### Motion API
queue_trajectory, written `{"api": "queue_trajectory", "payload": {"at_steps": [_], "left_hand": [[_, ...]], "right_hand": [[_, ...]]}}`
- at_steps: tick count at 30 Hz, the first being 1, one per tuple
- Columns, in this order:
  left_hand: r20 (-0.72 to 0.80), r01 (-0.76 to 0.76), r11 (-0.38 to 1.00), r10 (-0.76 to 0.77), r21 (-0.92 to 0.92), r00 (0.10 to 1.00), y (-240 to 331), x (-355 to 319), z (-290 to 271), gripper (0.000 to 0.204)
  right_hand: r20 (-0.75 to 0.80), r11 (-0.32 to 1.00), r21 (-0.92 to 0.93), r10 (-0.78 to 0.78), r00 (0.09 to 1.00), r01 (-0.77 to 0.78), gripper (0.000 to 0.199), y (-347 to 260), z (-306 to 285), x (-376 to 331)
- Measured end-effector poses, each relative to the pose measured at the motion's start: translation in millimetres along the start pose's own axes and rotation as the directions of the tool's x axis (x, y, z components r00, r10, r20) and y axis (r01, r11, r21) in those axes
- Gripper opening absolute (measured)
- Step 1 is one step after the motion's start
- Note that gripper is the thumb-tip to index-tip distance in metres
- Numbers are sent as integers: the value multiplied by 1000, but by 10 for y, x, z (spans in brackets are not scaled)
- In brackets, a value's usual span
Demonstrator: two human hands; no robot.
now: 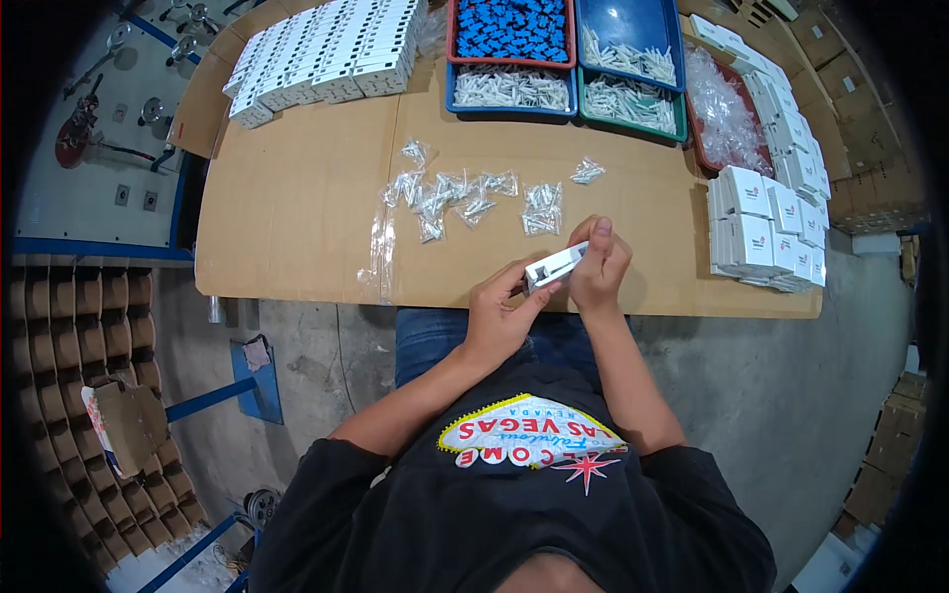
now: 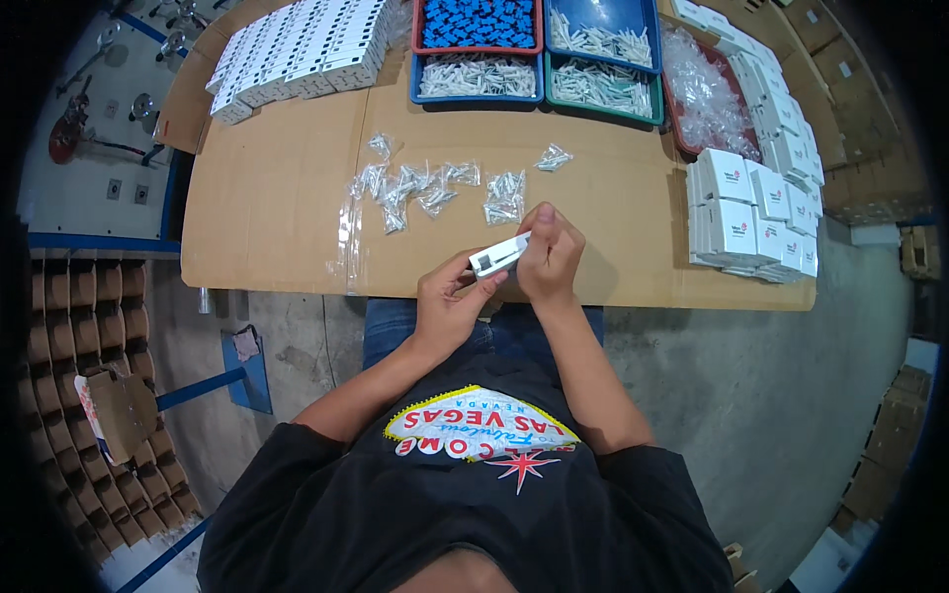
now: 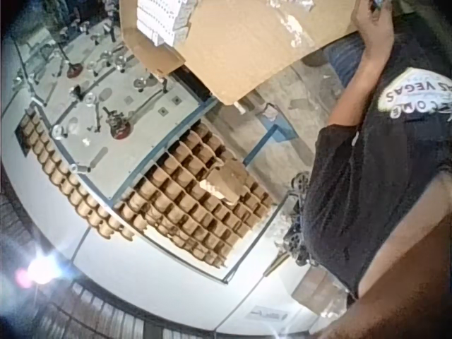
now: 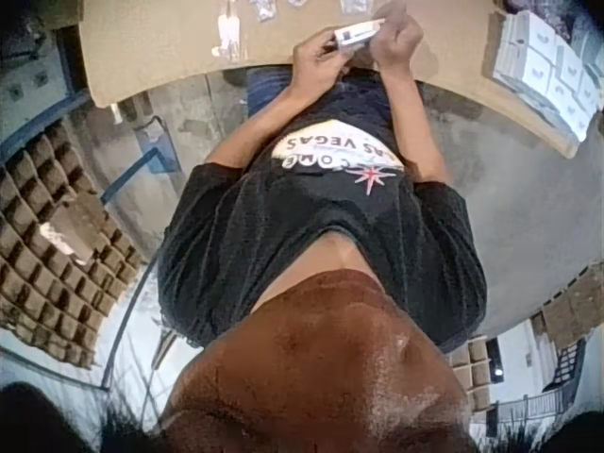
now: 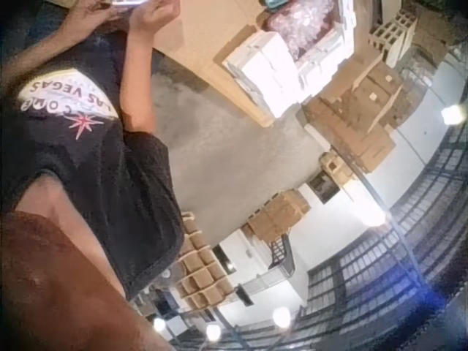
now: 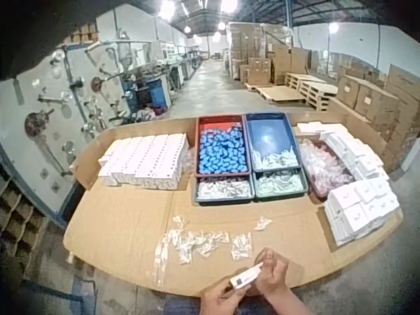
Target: The person opens a small white box and places it on the table. They then pick up small plastic bags containing white components from the table and place them into the open box. The person repeats this process, handling multiple bags and placing them into the box one by one.
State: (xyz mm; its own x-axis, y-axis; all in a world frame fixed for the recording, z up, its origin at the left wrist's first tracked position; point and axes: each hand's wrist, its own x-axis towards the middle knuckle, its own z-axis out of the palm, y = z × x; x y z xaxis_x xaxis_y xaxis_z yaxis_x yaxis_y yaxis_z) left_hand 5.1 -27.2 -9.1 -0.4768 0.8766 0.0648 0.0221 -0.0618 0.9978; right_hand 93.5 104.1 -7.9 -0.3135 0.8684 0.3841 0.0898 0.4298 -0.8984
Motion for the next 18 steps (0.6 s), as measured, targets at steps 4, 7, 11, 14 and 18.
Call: {"api": "queue_trajectory", "payload": {"at_steps": [4,7,11,14,18], "left_hand": [[48,6,998,-9,70,999,69,17,-48,26],[70,37,994,-44,102,997,79,26,-68,24],[87,51,972,-72,228,994,50,68,-94,22],[128,-12,915,-43,402,991,27,95,-129,24],[145,124,937,-180,327,973,-38,95,-135,30]], "right_hand": [[124,1000,-25,-1,992,4,49,-49,-101,30],[154,993,-86,-62,986,76,42,-23,-117,33],[206,961,-126,-215,954,244,36,-103,-60,81],[309,979,-72,-158,938,189,37,-135,-3,25],[284,998,-55,-23,958,40,41,-21,41,-54]]}}
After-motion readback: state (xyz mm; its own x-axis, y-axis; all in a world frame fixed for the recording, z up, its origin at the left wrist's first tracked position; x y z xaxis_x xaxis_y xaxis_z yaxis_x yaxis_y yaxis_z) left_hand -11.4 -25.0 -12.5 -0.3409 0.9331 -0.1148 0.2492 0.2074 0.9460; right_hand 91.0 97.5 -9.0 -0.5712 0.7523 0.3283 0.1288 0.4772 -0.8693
